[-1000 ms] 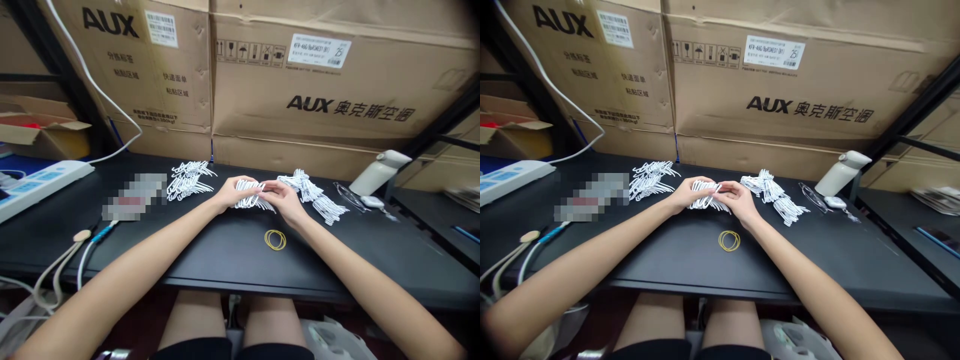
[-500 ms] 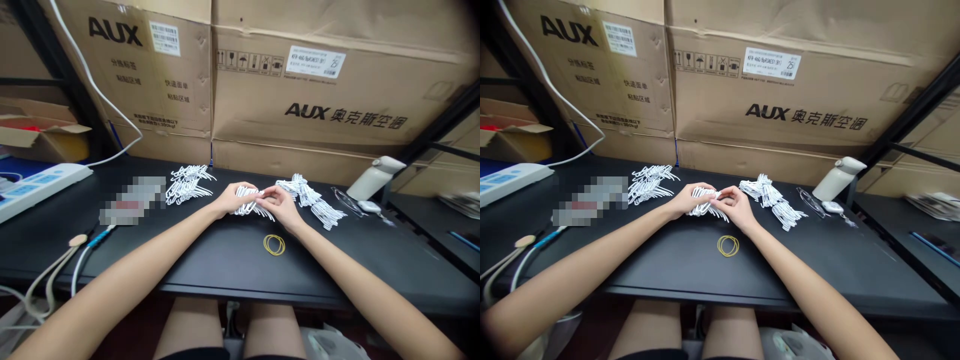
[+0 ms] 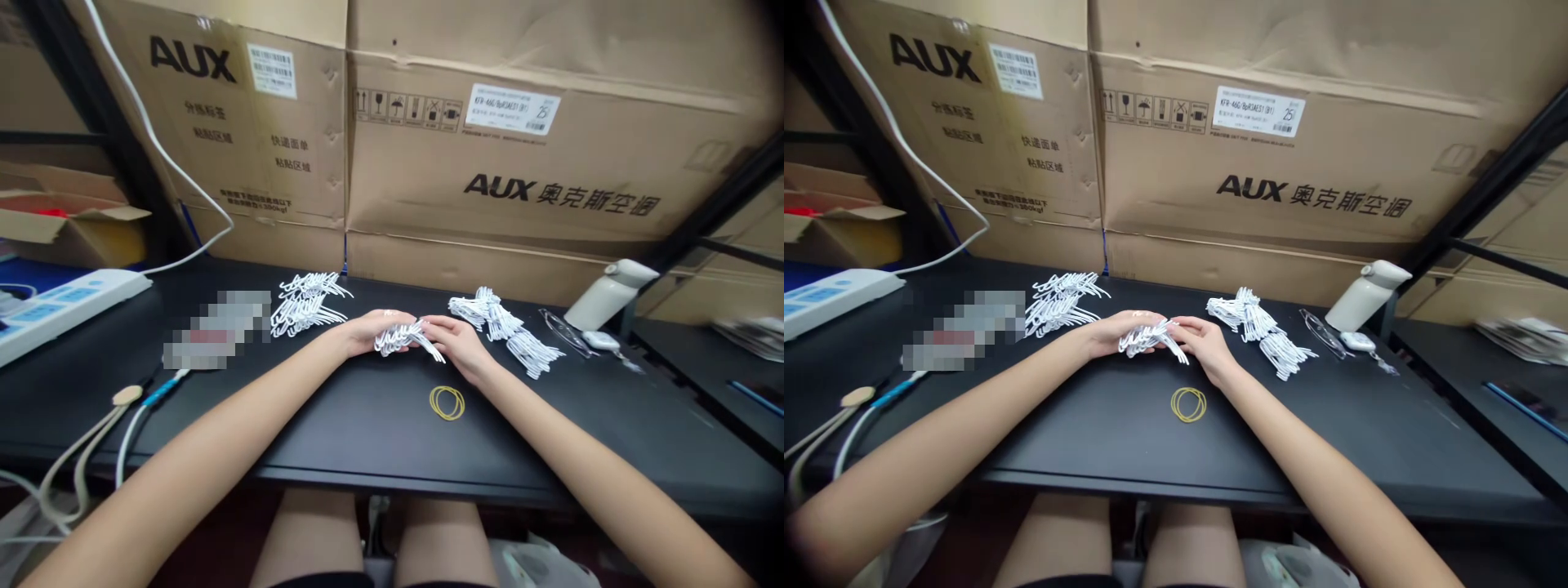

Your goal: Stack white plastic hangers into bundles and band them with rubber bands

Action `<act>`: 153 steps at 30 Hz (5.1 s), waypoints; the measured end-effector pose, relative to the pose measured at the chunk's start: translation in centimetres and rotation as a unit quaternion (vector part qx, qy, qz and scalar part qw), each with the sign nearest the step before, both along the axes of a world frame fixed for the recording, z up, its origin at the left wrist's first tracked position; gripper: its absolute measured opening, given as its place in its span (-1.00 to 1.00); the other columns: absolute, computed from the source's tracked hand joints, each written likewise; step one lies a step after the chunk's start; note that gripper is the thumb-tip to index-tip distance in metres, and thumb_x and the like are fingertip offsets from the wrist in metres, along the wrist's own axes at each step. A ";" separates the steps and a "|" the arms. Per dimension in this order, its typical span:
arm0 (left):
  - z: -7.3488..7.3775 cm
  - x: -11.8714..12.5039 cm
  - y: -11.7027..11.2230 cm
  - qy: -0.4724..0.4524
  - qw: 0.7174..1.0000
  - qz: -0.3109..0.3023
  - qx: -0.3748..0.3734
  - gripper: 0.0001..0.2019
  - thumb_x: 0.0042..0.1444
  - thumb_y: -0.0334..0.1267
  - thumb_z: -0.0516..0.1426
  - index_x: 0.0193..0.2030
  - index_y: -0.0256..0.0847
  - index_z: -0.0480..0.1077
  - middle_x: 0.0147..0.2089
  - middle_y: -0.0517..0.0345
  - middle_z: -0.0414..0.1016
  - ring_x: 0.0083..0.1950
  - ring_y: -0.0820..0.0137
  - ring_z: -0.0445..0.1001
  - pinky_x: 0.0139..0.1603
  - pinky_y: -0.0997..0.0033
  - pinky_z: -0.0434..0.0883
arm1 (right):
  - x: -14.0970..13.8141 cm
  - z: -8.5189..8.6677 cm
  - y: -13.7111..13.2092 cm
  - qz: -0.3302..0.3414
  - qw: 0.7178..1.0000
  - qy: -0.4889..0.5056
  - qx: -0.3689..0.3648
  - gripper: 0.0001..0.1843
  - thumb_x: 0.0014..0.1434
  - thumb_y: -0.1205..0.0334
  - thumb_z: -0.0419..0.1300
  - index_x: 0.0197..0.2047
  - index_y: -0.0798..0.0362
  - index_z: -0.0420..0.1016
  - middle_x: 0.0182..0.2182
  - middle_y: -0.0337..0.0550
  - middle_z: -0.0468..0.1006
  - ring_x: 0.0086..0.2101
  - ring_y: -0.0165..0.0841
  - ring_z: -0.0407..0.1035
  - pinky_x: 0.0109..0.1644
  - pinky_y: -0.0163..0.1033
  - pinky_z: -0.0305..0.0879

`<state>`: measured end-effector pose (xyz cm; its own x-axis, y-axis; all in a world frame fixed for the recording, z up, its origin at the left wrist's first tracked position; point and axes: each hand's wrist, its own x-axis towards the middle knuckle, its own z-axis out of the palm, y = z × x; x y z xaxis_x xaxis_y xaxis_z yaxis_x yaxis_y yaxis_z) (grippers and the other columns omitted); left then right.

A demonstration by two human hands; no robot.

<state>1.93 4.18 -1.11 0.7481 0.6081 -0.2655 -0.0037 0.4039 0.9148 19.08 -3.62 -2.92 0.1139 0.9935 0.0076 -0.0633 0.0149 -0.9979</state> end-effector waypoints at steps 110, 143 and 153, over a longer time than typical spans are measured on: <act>0.5 0.0 -1.1 -0.076 0.995 0.017 0.060 -0.53 -0.08 -0.16 0.31 -0.02 -0.27 0.39 -0.26 0.02 0.52 -0.38 0.42 0.50 -0.33 0.36 0.48 | -1.7 1.0 -2.1 -0.063 0.927 -0.253 0.272 -0.88 0.03 0.15 0.29 -0.34 -0.03 0.59 -0.34 -0.11 0.56 -0.29 -0.23 0.44 -0.14 -0.12 0.36; 0.0 1.4 -1.9 -0.070 0.982 0.166 0.048 -0.64 -0.16 -0.09 0.34 -0.32 -0.34 0.48 -0.26 -0.03 0.58 -0.38 0.38 0.53 -0.35 0.41 0.47 | -3.0 0.8 -2.2 -0.075 0.930 -0.223 0.281 -0.93 0.06 0.21 0.26 -0.39 -0.03 0.58 -0.36 -0.13 0.49 -0.30 -0.27 0.44 -0.25 -0.16 0.39; 0.7 1.2 -1.8 -0.002 0.990 0.133 -0.047 -0.71 -0.02 -0.08 0.25 -0.43 -0.32 0.44 -0.50 0.13 0.50 -0.55 0.46 0.44 -0.49 0.47 0.44 | -2.0 1.2 -2.3 -0.045 0.913 -0.286 0.286 -0.91 0.09 0.21 0.24 -0.37 -0.05 0.60 -0.37 -0.11 0.55 -0.33 -0.25 0.44 -0.25 -0.14 0.36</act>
